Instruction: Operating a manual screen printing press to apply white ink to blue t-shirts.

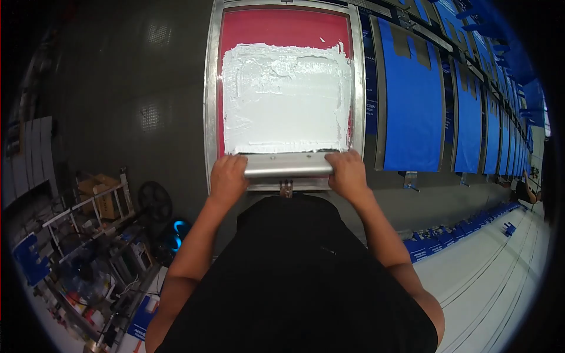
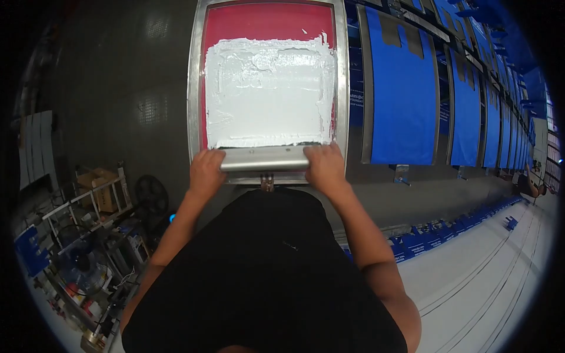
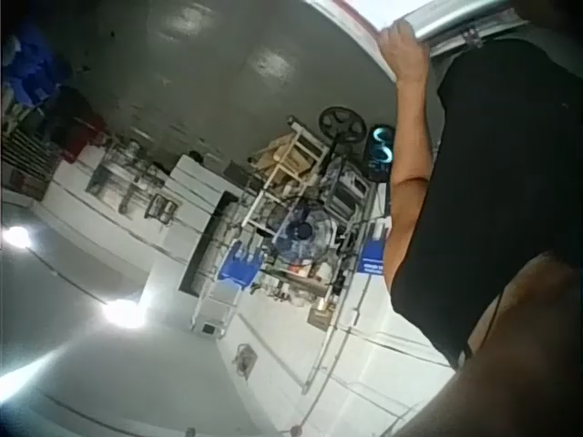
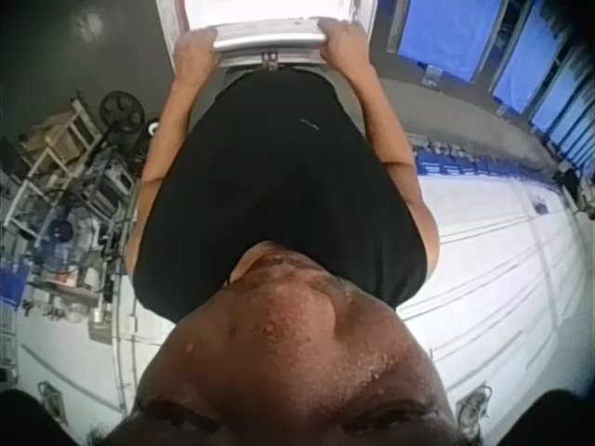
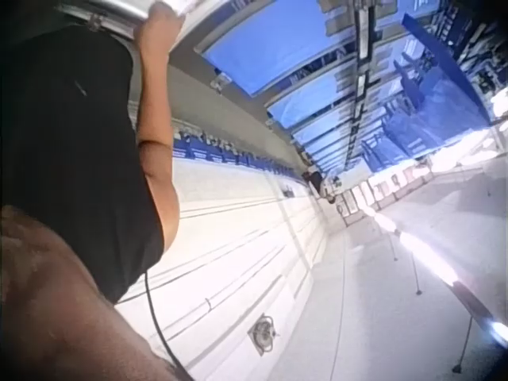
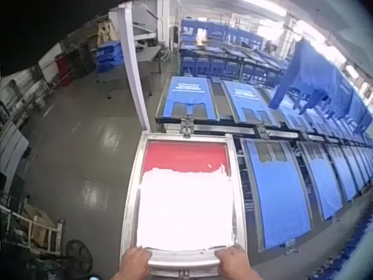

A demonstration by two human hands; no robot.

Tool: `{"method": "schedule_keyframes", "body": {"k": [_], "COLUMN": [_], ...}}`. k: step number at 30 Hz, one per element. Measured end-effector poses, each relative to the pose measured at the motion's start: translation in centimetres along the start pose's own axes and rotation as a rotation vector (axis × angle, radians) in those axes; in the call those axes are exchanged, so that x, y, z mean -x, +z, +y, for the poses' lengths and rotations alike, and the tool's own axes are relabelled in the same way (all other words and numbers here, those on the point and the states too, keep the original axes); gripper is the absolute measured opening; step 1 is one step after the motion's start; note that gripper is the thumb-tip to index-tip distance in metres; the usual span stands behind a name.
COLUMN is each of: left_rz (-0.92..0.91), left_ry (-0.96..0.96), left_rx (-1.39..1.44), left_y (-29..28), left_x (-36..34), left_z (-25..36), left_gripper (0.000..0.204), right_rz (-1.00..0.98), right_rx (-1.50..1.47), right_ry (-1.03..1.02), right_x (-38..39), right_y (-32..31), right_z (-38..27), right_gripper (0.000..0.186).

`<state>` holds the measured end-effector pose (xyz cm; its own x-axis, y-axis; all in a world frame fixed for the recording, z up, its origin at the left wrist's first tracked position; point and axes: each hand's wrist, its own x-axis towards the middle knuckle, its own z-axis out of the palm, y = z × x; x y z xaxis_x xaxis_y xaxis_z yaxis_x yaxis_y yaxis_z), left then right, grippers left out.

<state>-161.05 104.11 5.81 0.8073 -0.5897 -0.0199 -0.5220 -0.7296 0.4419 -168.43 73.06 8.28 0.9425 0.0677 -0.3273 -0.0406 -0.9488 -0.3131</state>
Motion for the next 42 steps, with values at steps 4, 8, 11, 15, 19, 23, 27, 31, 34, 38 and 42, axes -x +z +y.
{"method": "schedule_keyframes", "body": {"k": [4, 8, 11, 15, 19, 23, 27, 31, 34, 38, 42], "left_rz": [0.166, 0.139, 0.102, 0.027, -0.096, 0.008, 0.082, 0.071, -0.013, -0.030, 0.099], "left_ry": [0.064, 0.084, -0.004, -0.060, -0.078, 0.108, 0.096, -0.054, -0.055, 0.024, 0.104], "left_rx": [-0.014, -0.016, -0.105, -0.096, -0.028, 0.013, -0.075, -0.137, -0.123, -0.022, -0.023], "left_y": [1.1, 1.0, -1.0, -4.3, -4.8, -0.8, -0.1, -2.9, -4.5, -2.9, 0.5], "left_x": [0.5, -8.4, -17.6, -23.2, -15.4, -3.3, -8.7, -21.7, -23.8, -12.2, -3.1], "left_z": [-0.3, -4.0, -5.5, -5.7, -4.7, -1.7, -4.3, -6.9, -7.0, -5.2, -1.2], "left_gripper": [0.042, 0.038, 0.022, 0.022, 0.031, 0.044, 0.037, 0.027, 0.028, 0.034, 0.042], "right_rz": [0.225, 0.311, 0.190, 0.259, 0.034, 0.179, 0.320, 0.230, 0.205, 0.103, 0.163], "right_rx": [-0.018, 0.055, 0.221, 0.202, 0.185, 0.002, 0.040, 0.231, 0.209, 0.186, -0.018], "right_ry": [-0.068, -0.065, 0.041, -0.099, -0.005, -0.038, -0.091, 0.009, -0.013, -0.002, 0.022], "right_x": [0.7, -7.1, -15.5, -21.3, -13.2, -2.1, -6.7, -19.7, -20.0, -9.5, -1.4], "right_y": [2.5, 0.6, -3.6, -7.8, -7.6, -0.3, 0.5, -5.4, -7.8, -6.2, 0.9], "right_z": [0.0, 3.2, 5.2, 7.0, 2.4, 0.7, 3.1, 6.0, 5.6, 2.0, 0.5], "right_gripper": [0.041, 0.029, 0.031, 0.034, 0.039, 0.043, 0.041, 0.035, 0.038, 0.037, 0.041]}}
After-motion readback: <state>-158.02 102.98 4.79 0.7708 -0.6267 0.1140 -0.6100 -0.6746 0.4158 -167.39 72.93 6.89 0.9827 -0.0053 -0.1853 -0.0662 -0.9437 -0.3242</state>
